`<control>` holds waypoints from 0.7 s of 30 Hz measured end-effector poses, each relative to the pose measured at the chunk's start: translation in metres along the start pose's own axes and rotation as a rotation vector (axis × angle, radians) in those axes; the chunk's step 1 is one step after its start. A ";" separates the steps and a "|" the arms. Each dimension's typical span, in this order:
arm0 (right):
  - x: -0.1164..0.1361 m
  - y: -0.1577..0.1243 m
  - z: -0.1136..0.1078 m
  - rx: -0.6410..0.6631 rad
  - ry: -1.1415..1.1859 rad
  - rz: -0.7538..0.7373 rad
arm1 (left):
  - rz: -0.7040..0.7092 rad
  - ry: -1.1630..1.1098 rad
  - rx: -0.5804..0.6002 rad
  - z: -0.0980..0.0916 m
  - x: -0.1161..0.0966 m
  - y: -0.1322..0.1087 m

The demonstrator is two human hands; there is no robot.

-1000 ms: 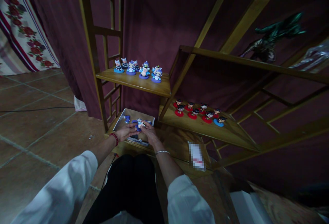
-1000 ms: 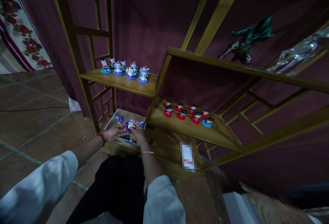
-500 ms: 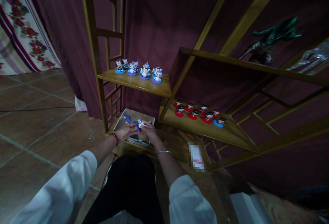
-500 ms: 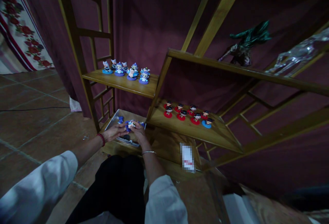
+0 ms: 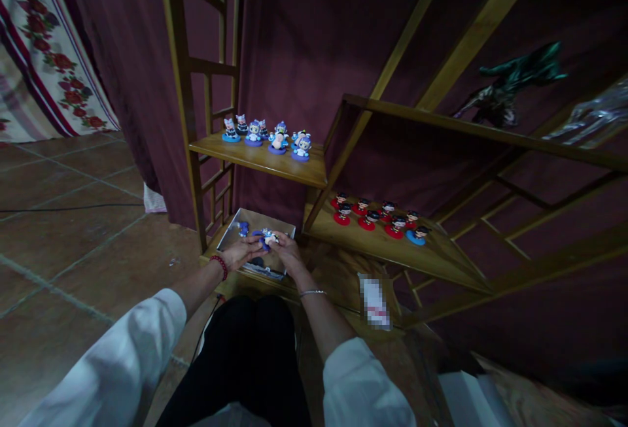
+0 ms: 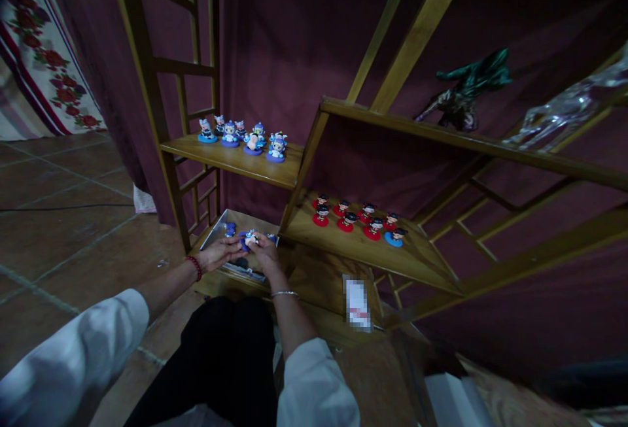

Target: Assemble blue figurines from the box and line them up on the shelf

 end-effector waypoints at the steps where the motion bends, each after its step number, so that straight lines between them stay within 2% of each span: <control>1: 0.000 0.000 0.000 -0.002 -0.006 -0.005 | 0.006 -0.002 0.000 0.000 0.001 0.001; 9: 0.006 0.000 -0.002 0.037 -0.193 -0.085 | 0.017 0.011 0.016 0.002 0.003 0.006; 17: 0.013 -0.007 0.002 0.042 -0.481 -0.171 | 0.012 0.010 -0.004 0.004 0.000 -0.002; 21: 0.014 -0.011 0.004 0.036 -0.527 -0.220 | -0.007 -0.002 0.004 0.005 -0.002 -0.006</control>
Point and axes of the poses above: each hand's wrist, its own y-axis towards the middle knuckle, its own z-axis out of the palm, x = y × z, the point moved 4 cm from there along y, towards the middle knuckle, and after that the axes turned 11 degrees about y, right-handed, at the moved point
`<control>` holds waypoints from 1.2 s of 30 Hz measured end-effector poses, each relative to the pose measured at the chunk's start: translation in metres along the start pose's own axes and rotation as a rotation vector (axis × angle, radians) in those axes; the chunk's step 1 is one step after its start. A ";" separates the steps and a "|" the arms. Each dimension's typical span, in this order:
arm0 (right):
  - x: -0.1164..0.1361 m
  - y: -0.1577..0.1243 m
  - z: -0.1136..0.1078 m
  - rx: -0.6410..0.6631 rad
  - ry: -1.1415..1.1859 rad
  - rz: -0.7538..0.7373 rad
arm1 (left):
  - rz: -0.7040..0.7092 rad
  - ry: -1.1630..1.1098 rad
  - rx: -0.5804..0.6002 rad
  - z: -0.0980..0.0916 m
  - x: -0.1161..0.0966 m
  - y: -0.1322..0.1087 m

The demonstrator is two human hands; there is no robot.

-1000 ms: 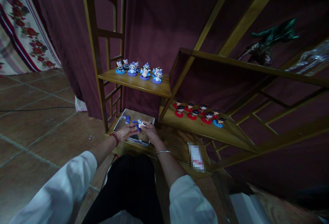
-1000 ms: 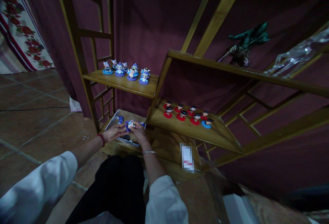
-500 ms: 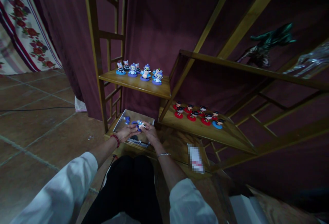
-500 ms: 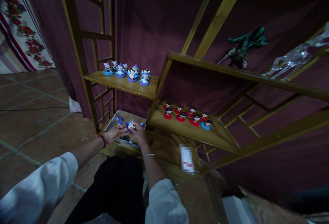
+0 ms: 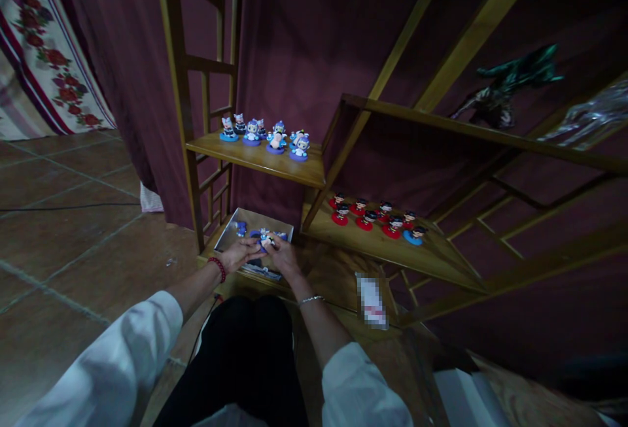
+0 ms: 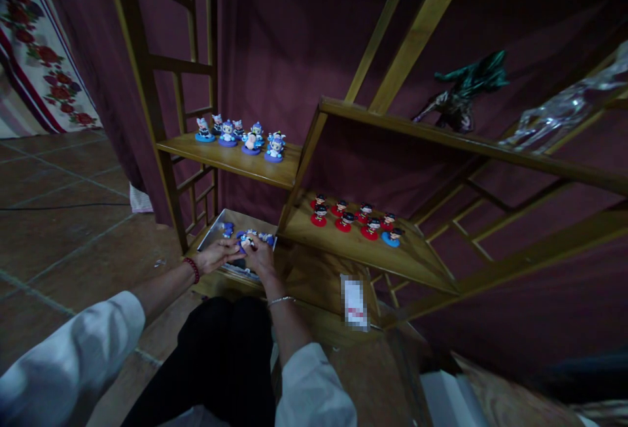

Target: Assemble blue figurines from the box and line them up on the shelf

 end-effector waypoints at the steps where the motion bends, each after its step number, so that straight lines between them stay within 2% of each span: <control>1: 0.001 -0.001 0.000 -0.002 -0.010 -0.002 | -0.003 -0.003 0.000 0.001 -0.001 -0.001; 6: 0.002 0.001 -0.002 0.016 -0.029 0.011 | 0.000 -0.039 -0.019 0.006 -0.003 -0.003; 13: -0.002 0.016 -0.004 0.040 0.133 0.041 | 0.022 -0.102 -0.063 0.017 -0.010 -0.005; 23: -0.010 0.019 0.001 0.053 0.238 0.064 | 0.014 -0.162 -0.065 0.011 -0.003 -0.001; 36: -0.009 0.012 0.000 -0.075 0.504 0.174 | 0.005 -0.179 -0.062 0.011 0.000 -0.001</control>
Point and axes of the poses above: each hand's wrist, its own y-axis towards the middle knuckle, its own z-axis out of the palm, x = y × z, the point moved 4 cm from there along y, towards the middle knuckle, and after that the axes turned 11 degrees about y, right-handed, at the moved point
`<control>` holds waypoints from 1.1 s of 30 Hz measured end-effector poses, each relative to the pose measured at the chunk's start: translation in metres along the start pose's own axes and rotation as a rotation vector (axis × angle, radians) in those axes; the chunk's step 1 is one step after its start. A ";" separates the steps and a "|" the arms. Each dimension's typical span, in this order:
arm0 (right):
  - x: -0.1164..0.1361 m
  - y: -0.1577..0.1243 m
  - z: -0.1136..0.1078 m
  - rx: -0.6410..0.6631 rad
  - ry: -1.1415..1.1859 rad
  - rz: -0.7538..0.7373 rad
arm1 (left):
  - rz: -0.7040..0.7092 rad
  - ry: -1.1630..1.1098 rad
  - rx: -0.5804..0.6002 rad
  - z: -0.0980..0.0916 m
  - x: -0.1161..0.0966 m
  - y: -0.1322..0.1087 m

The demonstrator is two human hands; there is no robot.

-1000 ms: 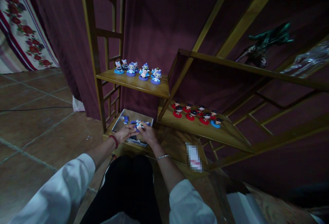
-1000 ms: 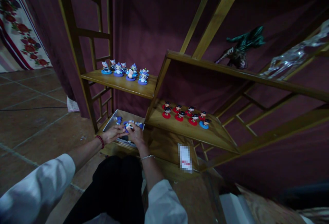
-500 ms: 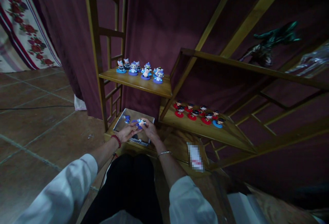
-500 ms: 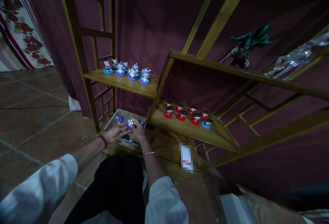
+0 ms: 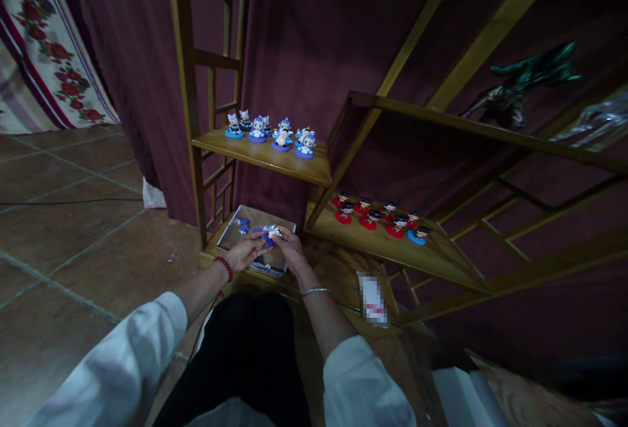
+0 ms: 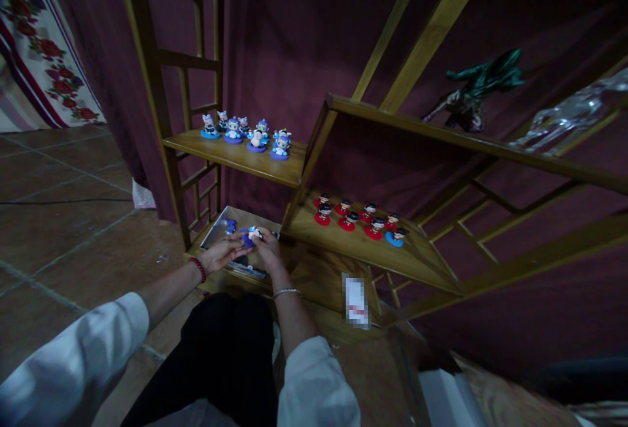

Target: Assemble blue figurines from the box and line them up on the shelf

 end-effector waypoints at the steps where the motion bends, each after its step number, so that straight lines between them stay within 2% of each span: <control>1: 0.000 0.000 -0.001 -0.015 0.015 0.004 | 0.002 -0.001 0.001 0.000 0.000 0.000; 9: -0.002 -0.001 -0.005 -0.100 -0.011 0.031 | 0.029 -0.011 -0.004 -0.002 -0.005 -0.003; 33: 0.008 -0.007 0.001 -0.027 -0.009 0.009 | 0.041 -0.022 -0.003 -0.004 -0.005 -0.007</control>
Point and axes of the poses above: each hand's wrist, its own y-axis towards the middle knuckle, its own z-axis out of the palm, x = y × z, the point moved 4 cm from there along y, towards the middle knuckle, and after that the axes turned 11 degrees about y, right-handed, at the moved point
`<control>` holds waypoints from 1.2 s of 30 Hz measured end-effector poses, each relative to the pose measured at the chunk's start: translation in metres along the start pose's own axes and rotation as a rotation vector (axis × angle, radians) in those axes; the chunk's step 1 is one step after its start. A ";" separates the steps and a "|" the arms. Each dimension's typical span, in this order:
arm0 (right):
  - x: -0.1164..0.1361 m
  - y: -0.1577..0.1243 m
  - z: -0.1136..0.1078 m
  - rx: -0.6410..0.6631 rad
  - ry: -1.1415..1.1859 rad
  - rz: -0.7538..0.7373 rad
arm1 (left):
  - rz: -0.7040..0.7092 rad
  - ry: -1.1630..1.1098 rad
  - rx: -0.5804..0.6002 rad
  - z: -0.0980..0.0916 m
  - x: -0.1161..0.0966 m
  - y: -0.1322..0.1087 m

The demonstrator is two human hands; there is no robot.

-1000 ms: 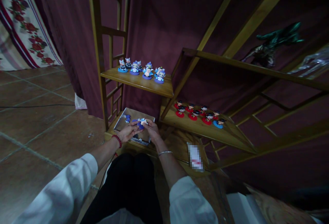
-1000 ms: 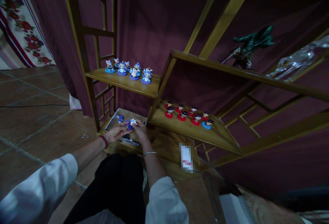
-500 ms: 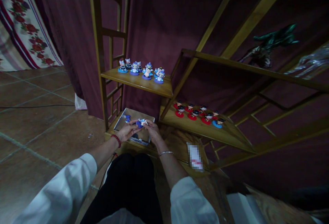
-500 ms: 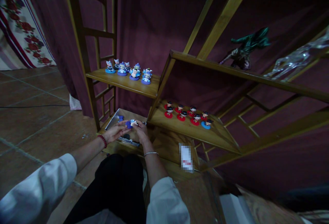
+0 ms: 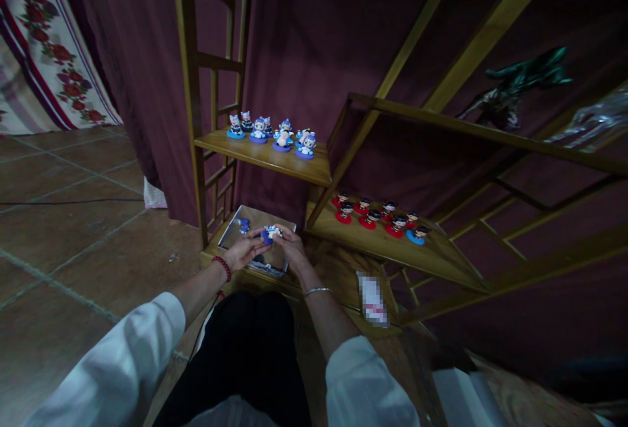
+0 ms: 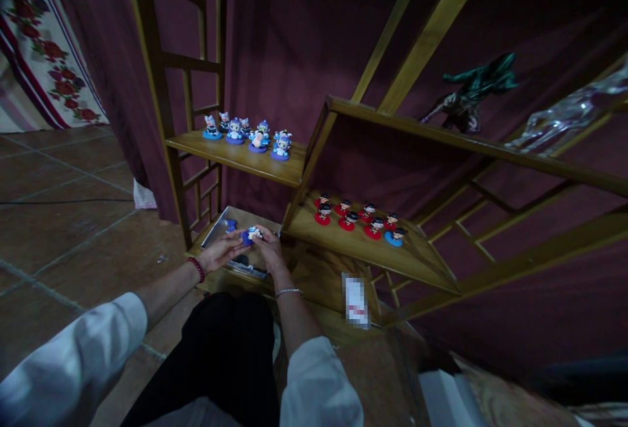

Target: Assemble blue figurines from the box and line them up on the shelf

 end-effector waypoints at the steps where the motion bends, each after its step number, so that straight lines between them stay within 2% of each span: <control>1: 0.000 0.000 0.001 0.005 -0.005 -0.004 | 0.001 0.002 0.005 0.000 0.001 0.001; 20: 0.001 0.003 0.000 0.060 0.014 -0.015 | -0.003 -0.010 0.016 0.003 0.003 0.002; 36: 0.019 0.000 0.004 0.111 -0.112 -0.013 | 0.017 -0.008 0.021 0.004 0.003 0.000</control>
Point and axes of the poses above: each hand's wrist, its own y-axis towards the middle knuckle, its own z-axis out of the palm, x = y × z, the point moved 4 cm from there along y, towards the middle knuckle, and after that the axes turned 11 degrees about y, right-handed, at the moved point
